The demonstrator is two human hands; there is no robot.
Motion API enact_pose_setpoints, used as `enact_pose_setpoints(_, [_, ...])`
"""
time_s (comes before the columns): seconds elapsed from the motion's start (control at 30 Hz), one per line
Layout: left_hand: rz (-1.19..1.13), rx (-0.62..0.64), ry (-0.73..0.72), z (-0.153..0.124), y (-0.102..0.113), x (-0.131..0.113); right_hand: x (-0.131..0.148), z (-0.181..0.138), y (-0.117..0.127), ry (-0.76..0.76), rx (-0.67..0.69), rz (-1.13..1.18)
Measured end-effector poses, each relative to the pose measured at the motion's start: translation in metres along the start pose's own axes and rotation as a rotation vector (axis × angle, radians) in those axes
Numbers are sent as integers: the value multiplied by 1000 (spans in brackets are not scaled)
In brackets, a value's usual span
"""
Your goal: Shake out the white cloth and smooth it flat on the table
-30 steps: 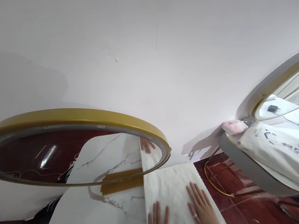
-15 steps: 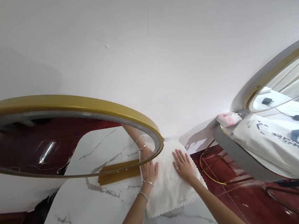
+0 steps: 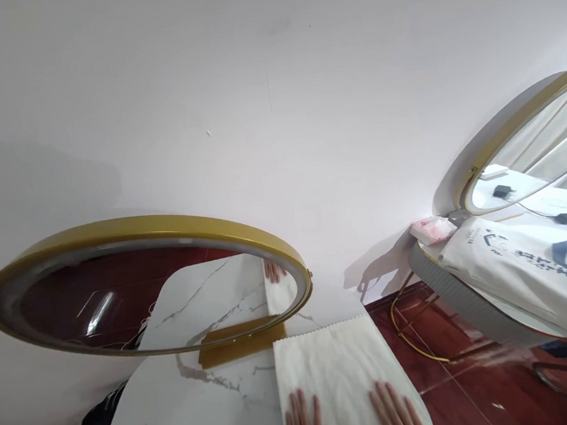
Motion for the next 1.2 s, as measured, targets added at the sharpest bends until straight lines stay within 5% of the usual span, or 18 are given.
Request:
enact_pose_setpoints(0.1, [-19, 38, -43, 14, 4, -6, -5, 7, -2, -4, 63, 32])
enact_pose_setpoints(0.27, [-51, 27, -90, 82, 21, -31, -42, 65, -16, -59, 137, 134])
enact_pose_setpoints(0.47, [-87, -8, -41, 131, 6, -40, -73, 109, -59, -231, 267, 139])
enact_pose_setpoints(0.83, [-104, 45, -218, 50, 34, -23, -6, 24, -20, -334, 146, 82])
enact_pose_setpoints(1.2, [-40, -6, -178, 36, 64, 43, 65, 63, -1, -221, 80, 96])
Point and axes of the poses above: each hand's wrist, its own z-axis towards the middle knuckle, its own y-axis out of the back of the hand, x = y × z, the point moved 7 cm from there along z, towards the middle knuckle, and after that the axes turned 15 degrees about y, right-handed, at the moved point
